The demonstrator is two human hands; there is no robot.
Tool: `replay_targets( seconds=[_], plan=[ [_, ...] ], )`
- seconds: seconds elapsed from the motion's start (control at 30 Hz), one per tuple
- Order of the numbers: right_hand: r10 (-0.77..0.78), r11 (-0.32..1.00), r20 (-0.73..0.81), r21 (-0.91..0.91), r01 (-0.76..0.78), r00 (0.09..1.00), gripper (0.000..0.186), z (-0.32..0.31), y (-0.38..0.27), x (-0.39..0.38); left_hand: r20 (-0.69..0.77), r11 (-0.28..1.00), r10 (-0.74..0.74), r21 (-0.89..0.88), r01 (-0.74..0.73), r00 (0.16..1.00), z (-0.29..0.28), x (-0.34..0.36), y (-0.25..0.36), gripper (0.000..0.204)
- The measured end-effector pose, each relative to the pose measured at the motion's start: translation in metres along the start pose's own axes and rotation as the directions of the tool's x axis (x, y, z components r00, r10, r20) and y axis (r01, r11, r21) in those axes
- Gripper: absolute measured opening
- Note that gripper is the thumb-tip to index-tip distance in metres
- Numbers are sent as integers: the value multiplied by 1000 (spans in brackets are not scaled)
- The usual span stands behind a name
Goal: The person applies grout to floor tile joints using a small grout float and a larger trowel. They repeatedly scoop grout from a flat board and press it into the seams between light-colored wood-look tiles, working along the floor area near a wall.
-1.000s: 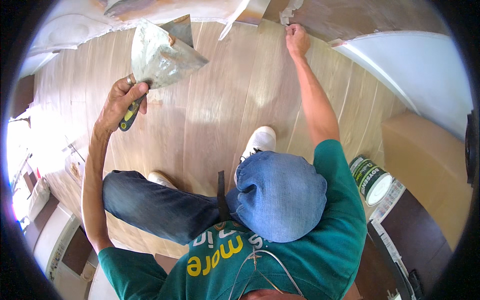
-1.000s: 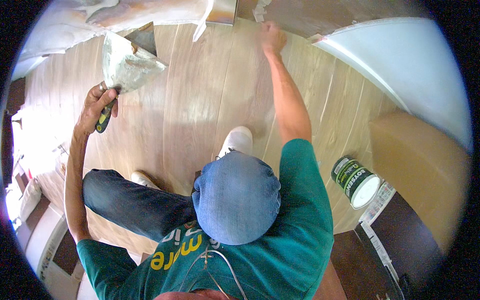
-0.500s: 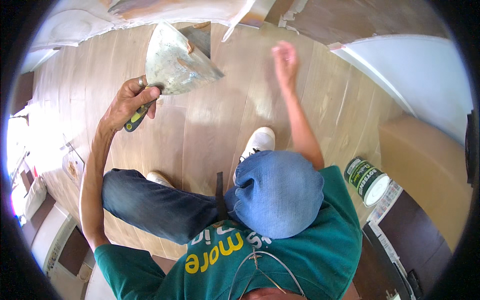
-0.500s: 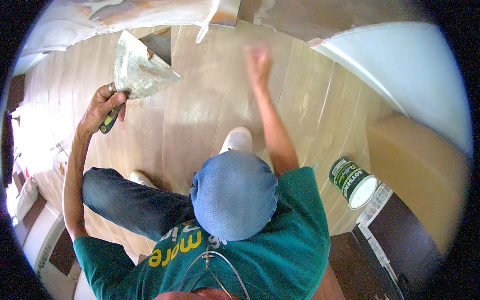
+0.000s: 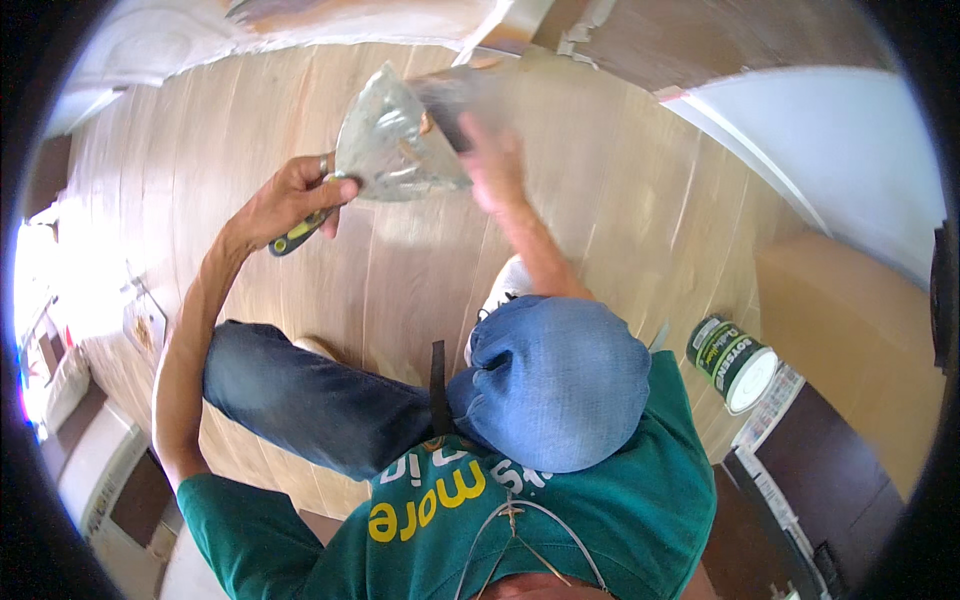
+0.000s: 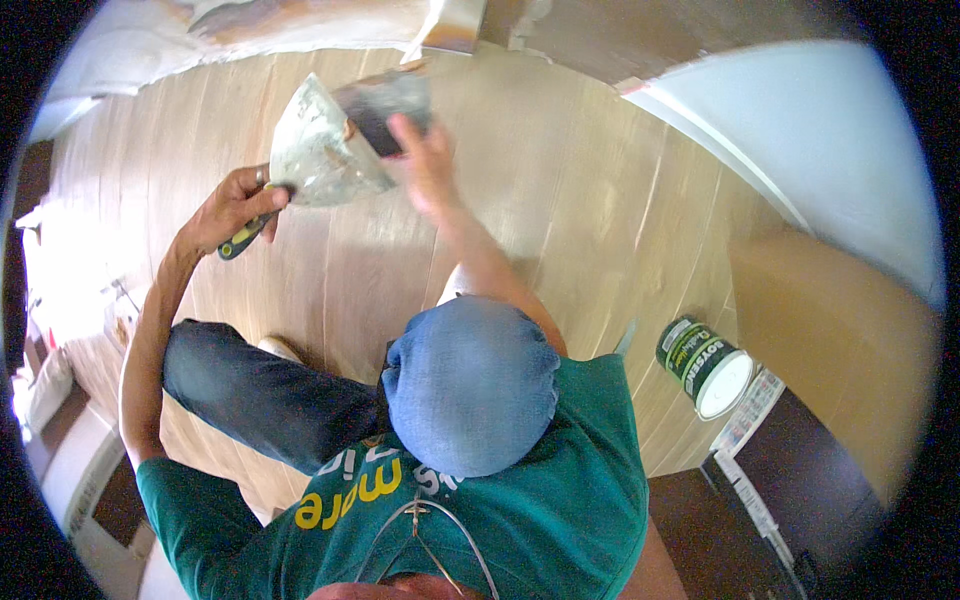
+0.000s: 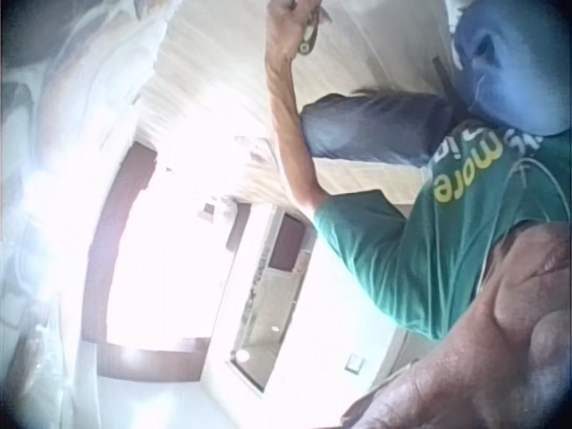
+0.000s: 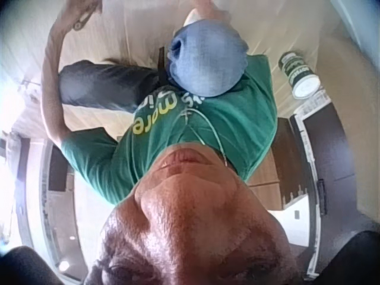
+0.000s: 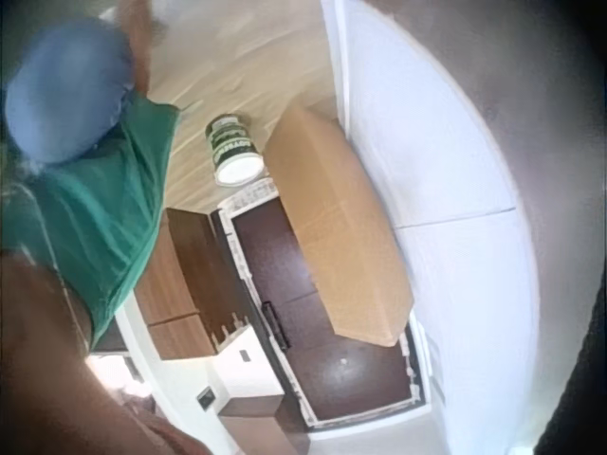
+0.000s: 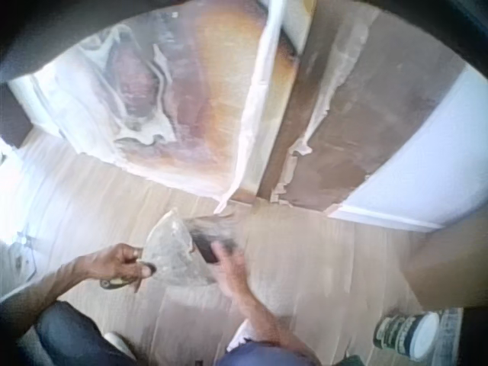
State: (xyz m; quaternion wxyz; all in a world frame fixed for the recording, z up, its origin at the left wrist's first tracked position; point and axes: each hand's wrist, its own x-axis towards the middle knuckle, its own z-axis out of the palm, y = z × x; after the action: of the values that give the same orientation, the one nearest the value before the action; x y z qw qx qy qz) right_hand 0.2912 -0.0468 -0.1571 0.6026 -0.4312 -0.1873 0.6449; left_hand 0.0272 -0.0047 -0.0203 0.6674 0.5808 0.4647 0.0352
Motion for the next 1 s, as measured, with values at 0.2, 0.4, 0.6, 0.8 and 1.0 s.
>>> replay_targets(
  seconds=[0.2,0.4,0.6,0.8,1.0],
  plan=[
    [-372,766,150,-507,394,916,25,-27,-69,-12,-1,999,-3,55,3,1000,-12,-8,6,60],
    [-685,247,465,-576,779,560,24,17,-75,-14,41,998,46,-35,-44,998,-8,-11,27,58],
    [-630,-34,644,-581,813,434,32,26,-57,-8,35,993,94,-67,-92,995,-9,-17,20,56],
    [-465,-108,709,-640,761,530,35,-20,-84,4,55,999,44,27,-46,998,-12,-15,21,57],
    [-241,-341,890,-451,825,387,43,23,-147,-13,12,998,36,55,-36,999,-12,-13,9,56]
  ],
)
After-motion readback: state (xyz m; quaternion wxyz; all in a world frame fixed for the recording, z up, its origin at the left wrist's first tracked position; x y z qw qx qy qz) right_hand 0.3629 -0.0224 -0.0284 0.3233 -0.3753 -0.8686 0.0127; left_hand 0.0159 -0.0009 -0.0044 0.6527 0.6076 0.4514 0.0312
